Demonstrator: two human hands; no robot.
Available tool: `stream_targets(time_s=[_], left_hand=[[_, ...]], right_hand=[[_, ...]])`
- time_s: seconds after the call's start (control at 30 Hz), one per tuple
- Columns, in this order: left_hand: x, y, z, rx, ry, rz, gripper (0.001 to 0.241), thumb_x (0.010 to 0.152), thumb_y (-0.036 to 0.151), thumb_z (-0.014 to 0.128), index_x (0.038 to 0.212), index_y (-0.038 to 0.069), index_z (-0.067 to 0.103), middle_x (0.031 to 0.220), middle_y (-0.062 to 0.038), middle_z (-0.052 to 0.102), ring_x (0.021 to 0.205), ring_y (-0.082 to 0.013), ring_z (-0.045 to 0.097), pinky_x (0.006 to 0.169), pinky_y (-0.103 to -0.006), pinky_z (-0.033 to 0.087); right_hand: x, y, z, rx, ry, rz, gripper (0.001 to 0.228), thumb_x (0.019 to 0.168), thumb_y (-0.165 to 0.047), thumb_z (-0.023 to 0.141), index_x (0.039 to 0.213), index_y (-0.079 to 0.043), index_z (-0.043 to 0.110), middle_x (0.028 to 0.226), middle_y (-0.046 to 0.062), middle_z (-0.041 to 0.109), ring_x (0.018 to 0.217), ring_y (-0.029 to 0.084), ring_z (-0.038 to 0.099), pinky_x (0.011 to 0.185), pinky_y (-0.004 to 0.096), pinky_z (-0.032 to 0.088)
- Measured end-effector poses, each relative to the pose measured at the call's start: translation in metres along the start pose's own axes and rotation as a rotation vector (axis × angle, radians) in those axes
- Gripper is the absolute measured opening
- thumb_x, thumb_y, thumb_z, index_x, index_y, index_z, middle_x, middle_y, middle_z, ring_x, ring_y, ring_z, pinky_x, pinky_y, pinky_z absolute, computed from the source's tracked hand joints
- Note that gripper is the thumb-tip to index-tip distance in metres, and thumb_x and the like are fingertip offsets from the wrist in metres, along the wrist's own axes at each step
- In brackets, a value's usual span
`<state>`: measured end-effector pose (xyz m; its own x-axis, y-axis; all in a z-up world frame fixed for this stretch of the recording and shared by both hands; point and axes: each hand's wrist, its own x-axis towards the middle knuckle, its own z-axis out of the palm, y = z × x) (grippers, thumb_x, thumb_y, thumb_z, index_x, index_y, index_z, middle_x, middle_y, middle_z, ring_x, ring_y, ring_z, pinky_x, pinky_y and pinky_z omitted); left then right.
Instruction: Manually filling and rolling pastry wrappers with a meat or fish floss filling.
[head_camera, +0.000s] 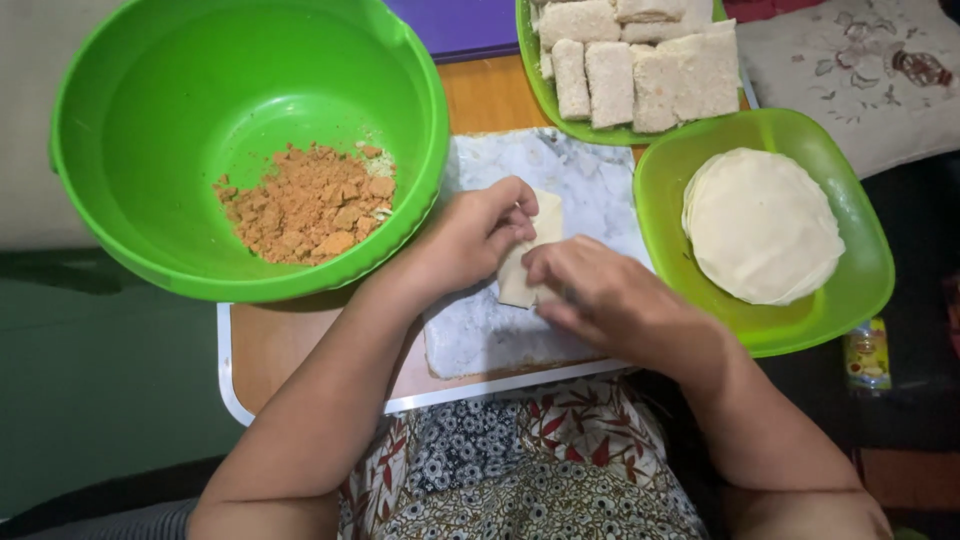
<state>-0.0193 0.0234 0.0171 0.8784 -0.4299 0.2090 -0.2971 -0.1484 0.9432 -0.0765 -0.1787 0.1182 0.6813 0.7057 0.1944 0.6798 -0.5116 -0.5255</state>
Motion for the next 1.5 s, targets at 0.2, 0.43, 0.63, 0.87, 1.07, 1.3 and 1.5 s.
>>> stream_targets(time_s=[0.2, 0.43, 0.63, 0.87, 1.07, 1.3, 1.5], left_hand=[[0.000, 0.001, -0.001, 0.106, -0.093, -0.044, 0.014, 0.092, 0.003, 0.068, 0.105, 0.003, 0.063, 0.089, -0.010, 0.076, 0.086, -0.0179, 0.075, 0.076, -0.0316, 0.058], [-0.001, -0.003, -0.005, -0.105, -0.144, -0.033, 0.014, 0.099, 0.007, 0.060, 0.113, 0.003, 0.060, 0.093, -0.010, 0.074, 0.090, -0.0166, 0.071, 0.081, -0.0317, 0.058], [-0.002, 0.011, -0.010, 0.001, -0.106, -0.044, 0.019, 0.108, 0.022, 0.061, 0.110, 0.003, 0.062, 0.092, -0.008, 0.072, 0.085, -0.0139, 0.067, 0.076, -0.0318, 0.055], [-0.002, 0.004, -0.006, 0.012, -0.064, -0.059, 0.025, 0.091, 0.017, 0.077, 0.104, 0.001, 0.063, 0.081, -0.010, 0.069, 0.075, -0.0162, 0.063, 0.067, -0.0328, 0.054], [-0.001, 0.007, -0.004, 0.141, 0.017, 0.042, 0.021, 0.091, 0.012, 0.074, 0.108, 0.002, 0.067, 0.090, -0.013, 0.075, 0.082, -0.0191, 0.073, 0.074, -0.0339, 0.057], [0.000, 0.003, -0.002, 0.207, 0.037, 0.053, 0.015, 0.091, 0.013, 0.073, 0.102, 0.003, 0.073, 0.086, -0.017, 0.074, 0.074, -0.0251, 0.073, 0.070, -0.0377, 0.057], [0.001, 0.002, 0.000, 0.249, 0.027, 0.051, 0.011, 0.089, 0.015, 0.074, 0.097, 0.007, 0.076, 0.085, -0.017, 0.073, 0.077, -0.0302, 0.073, 0.072, -0.0403, 0.056]], right_hand=[[-0.005, 0.006, 0.013, -0.039, -0.089, 0.039, 0.042, 0.076, -0.011, 0.079, 0.112, -0.006, 0.058, 0.100, 0.013, 0.063, 0.096, 0.035, 0.064, 0.079, 0.044, 0.052], [-0.001, 0.026, 0.016, -0.060, -0.062, 0.016, 0.034, 0.084, -0.010, 0.073, 0.112, -0.006, 0.055, 0.096, 0.017, 0.066, 0.090, 0.039, 0.067, 0.076, 0.046, 0.054], [0.008, 0.027, 0.008, 0.043, -0.095, 0.239, 0.035, 0.089, -0.017, 0.069, 0.117, -0.006, 0.051, 0.089, 0.019, 0.068, 0.079, 0.039, 0.068, 0.070, 0.046, 0.053], [0.004, 0.041, 0.026, 0.012, 0.081, 0.243, 0.031, 0.093, -0.017, 0.067, 0.118, -0.006, 0.053, 0.093, 0.019, 0.067, 0.083, 0.038, 0.069, 0.072, 0.045, 0.053], [0.005, 0.048, 0.032, -0.148, 0.253, 0.086, 0.026, 0.092, -0.014, 0.070, 0.114, -0.005, 0.061, 0.106, 0.016, 0.068, 0.102, 0.037, 0.065, 0.087, 0.044, 0.052], [0.002, 0.043, 0.031, -0.117, 0.281, 0.134, 0.021, 0.093, -0.011, 0.070, 0.112, -0.005, 0.064, 0.104, 0.015, 0.069, 0.101, 0.035, 0.066, 0.086, 0.043, 0.052], [0.002, 0.045, 0.033, -0.122, 0.251, 0.191, 0.020, 0.093, -0.012, 0.071, 0.111, -0.006, 0.066, 0.102, 0.014, 0.070, 0.098, 0.035, 0.067, 0.084, 0.043, 0.052]])
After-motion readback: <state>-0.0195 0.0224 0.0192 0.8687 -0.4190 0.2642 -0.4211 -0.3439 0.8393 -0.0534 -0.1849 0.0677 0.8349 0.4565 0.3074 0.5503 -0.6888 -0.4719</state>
